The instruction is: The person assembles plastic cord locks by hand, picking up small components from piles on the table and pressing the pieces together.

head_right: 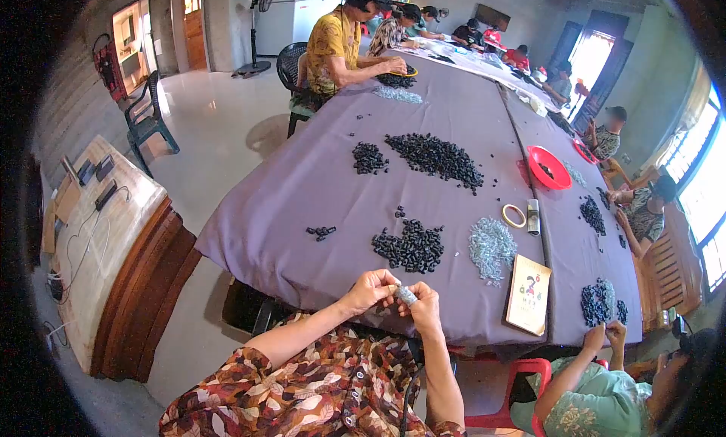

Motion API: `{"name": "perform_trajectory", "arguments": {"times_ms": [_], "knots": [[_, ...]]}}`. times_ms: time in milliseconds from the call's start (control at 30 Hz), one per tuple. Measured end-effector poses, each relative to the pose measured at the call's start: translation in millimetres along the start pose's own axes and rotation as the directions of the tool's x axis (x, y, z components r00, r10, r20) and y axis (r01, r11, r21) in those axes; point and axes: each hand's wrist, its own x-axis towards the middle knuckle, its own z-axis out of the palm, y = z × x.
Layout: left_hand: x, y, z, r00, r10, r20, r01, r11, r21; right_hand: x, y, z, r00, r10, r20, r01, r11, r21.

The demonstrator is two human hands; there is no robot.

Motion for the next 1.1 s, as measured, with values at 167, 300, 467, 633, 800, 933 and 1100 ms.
{"name": "perform_trajectory", "arguments": {"times_ms": [167, 300, 467, 633, 800, 933, 1100], "knots": [[-3.2, 0.3, 3.6, 1.000, 0.030, -0.010, -0.029, 0.996, 0.083, -0.3, -3.5, -2.6, 0.999, 0.024, 0.021, -0.024, 1.000, -0.011], [-5.9, 4.2, 5.0, 0.999, 0.030, 0.013, -0.032, 0.990, 0.139, -1.5, -1.8, -4.6, 0.999, -0.001, 0.049, 0.005, 0.997, -0.081], [-6.7, 6.8, 6.9, 0.999, 0.037, 0.005, -0.037, 0.978, 0.205, -0.2, 1.5, -7.0, 0.997, -0.043, 0.067, 0.048, 0.996, -0.081], [-12.3, 12.6, 12.5, 0.998, 0.062, 0.011, -0.063, 0.980, 0.190, -3.1, -2.5, -4.1, 0.999, -0.037, 0.036, 0.040, 0.994, -0.098], [-8.9, -3.9, 11.2, 0.981, 0.194, -0.013, -0.185, 0.951, 0.248, -4.3, -1.6, -2.7, 0.999, -0.039, 0.007, 0.039, 0.995, -0.096], [-5.3, 3.8, 4.9, 1.000, -0.006, -0.005, 0.007, 0.989, 0.151, -3.1, 0.3, 2.1, 0.998, -0.059, -0.019, 0.059, 0.998, -0.005], [-6.3, 6.1, 5.7, 1.000, -0.023, 0.003, 0.023, 0.999, 0.038, -1.5, -2.9, -0.4, 0.999, -0.042, -0.004, 0.041, 0.997, -0.071]]}}
